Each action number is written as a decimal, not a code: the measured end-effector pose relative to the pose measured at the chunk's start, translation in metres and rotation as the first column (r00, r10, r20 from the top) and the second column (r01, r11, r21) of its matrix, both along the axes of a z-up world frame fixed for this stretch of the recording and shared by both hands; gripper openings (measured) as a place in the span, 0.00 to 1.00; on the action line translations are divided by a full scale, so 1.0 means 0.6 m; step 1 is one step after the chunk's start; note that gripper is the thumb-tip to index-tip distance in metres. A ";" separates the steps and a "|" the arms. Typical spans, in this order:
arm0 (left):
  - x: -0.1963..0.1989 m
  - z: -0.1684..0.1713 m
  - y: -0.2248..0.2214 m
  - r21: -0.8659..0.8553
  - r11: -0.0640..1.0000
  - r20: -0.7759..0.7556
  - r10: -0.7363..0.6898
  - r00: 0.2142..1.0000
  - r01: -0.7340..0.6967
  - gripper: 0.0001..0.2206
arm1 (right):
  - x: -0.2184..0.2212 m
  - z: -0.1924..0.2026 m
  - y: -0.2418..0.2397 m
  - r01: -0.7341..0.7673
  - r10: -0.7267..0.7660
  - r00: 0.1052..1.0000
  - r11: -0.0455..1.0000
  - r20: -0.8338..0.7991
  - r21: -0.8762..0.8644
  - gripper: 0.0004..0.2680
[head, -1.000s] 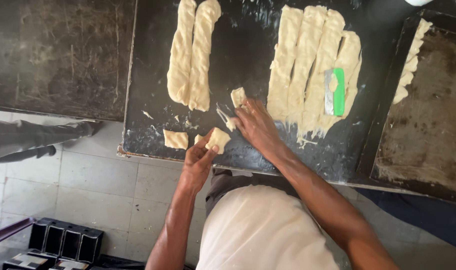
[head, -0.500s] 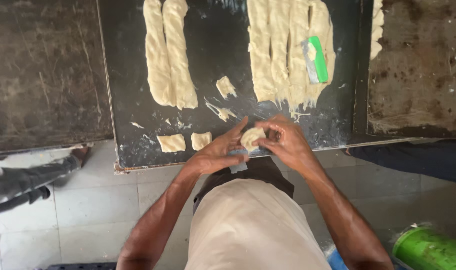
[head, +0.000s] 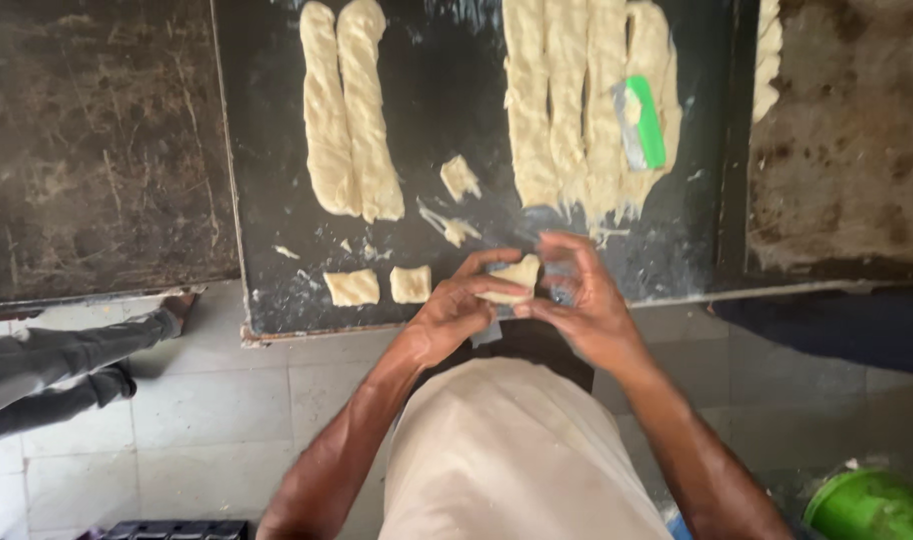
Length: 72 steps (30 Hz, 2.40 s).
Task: The person uses a scraper to cut small portions of dough from long strips, shapes them into balls by hand, and places them onto a metal tray.
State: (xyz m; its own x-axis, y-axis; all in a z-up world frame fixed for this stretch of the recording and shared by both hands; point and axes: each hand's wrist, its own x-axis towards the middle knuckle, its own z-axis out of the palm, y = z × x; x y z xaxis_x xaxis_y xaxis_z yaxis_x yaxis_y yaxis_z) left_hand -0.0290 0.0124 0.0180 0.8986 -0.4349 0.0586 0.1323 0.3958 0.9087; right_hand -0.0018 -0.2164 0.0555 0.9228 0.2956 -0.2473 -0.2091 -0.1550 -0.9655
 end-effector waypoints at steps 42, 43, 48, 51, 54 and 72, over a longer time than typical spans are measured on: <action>0.223 0.106 -0.208 0.883 0.330 0.298 0.154 0.942 -0.333 0.14 | 0.250 0.050 -0.521 0.220 -0.360 0.915 0.825 0.183 0.520 0.12; 0.206 0.103 -0.176 0.892 0.290 0.304 0.184 0.935 -0.347 0.14 | 0.261 0.047 -0.522 0.307 -0.431 0.847 0.875 0.312 0.374 0.10; 0.108 0.068 -0.046 0.941 0.132 0.256 0.325 0.910 -0.311 0.15 | 0.330 -0.002 -0.457 0.494 -0.347 0.795 0.846 0.498 -0.201 0.09; 0.050 0.028 0.006 0.935 0.033 0.347 0.120 0.930 -0.353 0.17 | 0.329 0.021 -0.415 0.525 -0.268 0.742 0.803 0.615 -0.283 0.08; 0.001 -0.020 0.037 0.905 0.052 0.423 -0.026 0.906 -0.422 0.16 | 0.258 0.019 -0.373 0.473 -0.038 0.727 0.752 0.685 -0.460 0.04; -0.056 -0.071 0.045 0.381 0.862 -0.434 0.487 0.758 -0.335 0.20 | 0.237 0.011 -0.052 -0.098 0.422 0.856 0.699 0.298 -0.708 0.10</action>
State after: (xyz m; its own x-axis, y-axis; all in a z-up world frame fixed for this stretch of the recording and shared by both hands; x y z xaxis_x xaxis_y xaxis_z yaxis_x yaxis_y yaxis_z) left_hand -0.0629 0.0395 -0.0244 0.8596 0.0541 -0.5081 0.4762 0.2755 0.8350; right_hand 0.1406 -0.2477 0.0622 0.8867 0.4529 -0.0929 0.3254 -0.7541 -0.5705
